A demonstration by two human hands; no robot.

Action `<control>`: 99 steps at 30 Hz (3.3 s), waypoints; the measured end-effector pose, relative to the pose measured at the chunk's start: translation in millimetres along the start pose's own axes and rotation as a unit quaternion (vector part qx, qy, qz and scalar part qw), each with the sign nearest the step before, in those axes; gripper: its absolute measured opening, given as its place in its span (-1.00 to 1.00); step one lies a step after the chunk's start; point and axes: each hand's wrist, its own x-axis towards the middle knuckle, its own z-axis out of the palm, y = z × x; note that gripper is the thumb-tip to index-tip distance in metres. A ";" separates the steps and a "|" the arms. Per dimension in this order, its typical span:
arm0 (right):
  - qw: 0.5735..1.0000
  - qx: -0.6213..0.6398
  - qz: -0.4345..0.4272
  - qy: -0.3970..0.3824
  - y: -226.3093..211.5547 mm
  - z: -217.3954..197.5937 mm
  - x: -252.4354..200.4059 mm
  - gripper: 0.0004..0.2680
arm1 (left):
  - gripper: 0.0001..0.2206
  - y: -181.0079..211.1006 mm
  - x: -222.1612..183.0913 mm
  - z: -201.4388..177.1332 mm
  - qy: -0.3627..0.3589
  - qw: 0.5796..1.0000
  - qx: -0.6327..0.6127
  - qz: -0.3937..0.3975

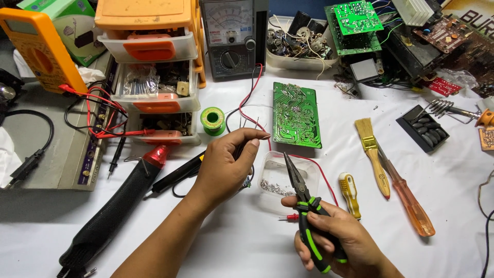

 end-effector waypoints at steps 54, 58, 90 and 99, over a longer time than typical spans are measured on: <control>0.774 -0.456 -0.415 0.145 -70.8 67.5 54.4 -0.80 | -0.69 -5.8 -9.5 6.3 -0.016 0.977 0.083 0.194; 0.785 -0.433 -0.417 0.148 -69.4 65.6 56.7 -0.83 | -0.80 -2.4 -8.7 6.9 0.006 0.968 0.120 0.219; 0.687 -0.617 -0.218 0.315 -94.0 -6.9 55.7 -0.71 | -0.87 -1.0 4.3 -5.7 -0.124 0.978 0.167 -0.009; 0.796 -0.515 -0.135 0.289 -140.7 -3.7 97.9 -0.72 | -0.88 2.9 0.5 -6.9 -0.254 0.944 0.209 -0.004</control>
